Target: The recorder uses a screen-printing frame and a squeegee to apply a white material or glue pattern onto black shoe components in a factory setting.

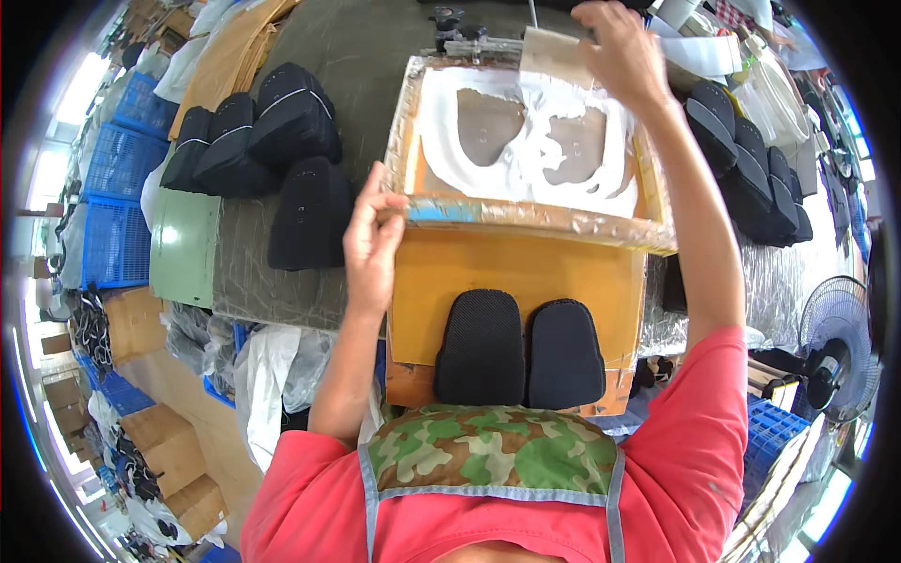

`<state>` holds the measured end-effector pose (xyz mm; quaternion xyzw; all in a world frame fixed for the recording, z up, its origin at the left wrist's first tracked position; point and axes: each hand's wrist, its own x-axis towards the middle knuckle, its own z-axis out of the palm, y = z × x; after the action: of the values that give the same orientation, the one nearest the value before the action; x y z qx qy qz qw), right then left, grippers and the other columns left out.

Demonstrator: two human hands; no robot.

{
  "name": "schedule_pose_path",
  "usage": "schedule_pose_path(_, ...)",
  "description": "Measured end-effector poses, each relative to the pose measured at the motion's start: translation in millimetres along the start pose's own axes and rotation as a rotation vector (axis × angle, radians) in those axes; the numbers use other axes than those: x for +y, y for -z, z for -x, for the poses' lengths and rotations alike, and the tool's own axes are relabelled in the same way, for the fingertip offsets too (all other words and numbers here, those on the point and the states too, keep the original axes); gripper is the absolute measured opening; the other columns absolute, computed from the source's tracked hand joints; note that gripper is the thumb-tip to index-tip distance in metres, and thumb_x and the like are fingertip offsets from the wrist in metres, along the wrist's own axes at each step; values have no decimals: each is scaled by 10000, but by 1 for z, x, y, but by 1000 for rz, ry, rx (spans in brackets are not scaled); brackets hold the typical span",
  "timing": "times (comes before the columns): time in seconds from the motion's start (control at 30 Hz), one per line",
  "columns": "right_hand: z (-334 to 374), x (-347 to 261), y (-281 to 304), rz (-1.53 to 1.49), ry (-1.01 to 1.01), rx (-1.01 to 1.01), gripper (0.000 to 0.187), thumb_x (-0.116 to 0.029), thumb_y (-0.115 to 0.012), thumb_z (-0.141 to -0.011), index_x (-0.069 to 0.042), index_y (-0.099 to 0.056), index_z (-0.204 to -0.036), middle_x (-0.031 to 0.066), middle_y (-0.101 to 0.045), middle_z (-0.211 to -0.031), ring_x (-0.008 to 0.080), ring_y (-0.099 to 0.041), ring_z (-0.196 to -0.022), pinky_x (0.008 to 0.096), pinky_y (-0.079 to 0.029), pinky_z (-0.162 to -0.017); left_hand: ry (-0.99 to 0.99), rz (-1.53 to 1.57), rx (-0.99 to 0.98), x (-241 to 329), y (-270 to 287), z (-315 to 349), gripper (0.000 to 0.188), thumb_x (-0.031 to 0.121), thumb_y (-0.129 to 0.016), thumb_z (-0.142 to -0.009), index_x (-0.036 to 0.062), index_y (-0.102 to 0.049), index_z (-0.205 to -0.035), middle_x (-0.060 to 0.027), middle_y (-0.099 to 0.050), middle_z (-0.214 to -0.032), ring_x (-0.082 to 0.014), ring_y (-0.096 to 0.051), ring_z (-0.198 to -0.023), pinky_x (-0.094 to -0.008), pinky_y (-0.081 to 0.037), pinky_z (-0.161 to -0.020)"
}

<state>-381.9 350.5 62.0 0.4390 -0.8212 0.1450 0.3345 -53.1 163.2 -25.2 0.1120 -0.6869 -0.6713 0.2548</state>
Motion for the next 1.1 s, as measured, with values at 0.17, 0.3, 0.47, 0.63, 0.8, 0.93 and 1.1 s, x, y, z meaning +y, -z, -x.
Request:
schedule_pose_path(0.17, 0, -63, 179, -714, -260, -322, 261, -155, -618, -862, -16, -658, -1079, 105, -684, -1028, 139, -619, -1018, 271, -439, -921, -320, -130, 45, 59, 8, -46, 289, 53, -515, -935, 40, -548, -1222, -93, -481, -1397, -88, -493, -1050, -239, -386, -916)
schedule_pose_path(0.3, 44, -77, 210, -1032, 18, -822, 176, 7, -633, -814, 21, -668, -986, 129, -694, -909, 261, -700, -838, 339, -544, -767, -336, -130, 4, 81, -6, -82, 288, 156, -506, -963, 62, -547, -1232, -31, -538, -1227, -91, -479, -1020, -236, -365, -924)
schedule_pose_path(0.47, 116, -40, 80, -555, -259, -629, 237, -92, -636, -826, -24, -679, -1049, 141, -703, -1004, 295, -671, -970, 380, -519, -860, -286, 153, 111, 68, -4, -78, 398, 231, -438, -992, 44, -509, -1336, -85, -568, -1293, -147, -531, -1139, -310, -369, -994)
schedule_pose_path(0.63, 139, -23, -7, -304, -570, -612, 336, -203, -700, -787, -100, -687, -1107, 108, -707, -1010, 302, -655, -980, 410, -505, -878, 166, -63, -10, -12, 27, -71, 368, 251, -523, -977, 38, -591, -1269, -67, -636, -1194, -145, -582, -1072, -299, -428, -943)
schedule_pose_path(0.8, 150, -17, -20, -367, -661, -485, 251, -217, -732, -753, -112, -726, -981, 100, -710, -925, 296, -663, -951, 405, -518, -838, -143, -695, -190, -44, -16, -100, 210, 100, -553, -937, 48, -644, -1118, -94, -623, -1092, -244, -591, -1033, -356, -456, -908)
schedule_pose_path(0.93, 151, -36, 3, -386, -716, -339, 230, -202, -717, -766, -87, -708, -965, 152, -701, -957, 323, -663, -942, 410, -530, -816, -269, -1269, -176, -62, -50, -114, 285, 171, -640, -869, 72, -588, -1132, -126, -528, -1213, -336, -550, -1131, -493, -473, -856)
schedule_pose_path(1.1, 185, -49, 107, -958, -927, -112, 268, -31, -634, -880, -65, -609, -1144, 35, -594, -1041, 108, -593, -908, 257, -478, -843, -202, -1322, -163, -65, -45, -109, 296, 98, -648, -859, 73, -544, -1134, -100, -546, -1138, -318, -498, -1173, -520, -422, -891)
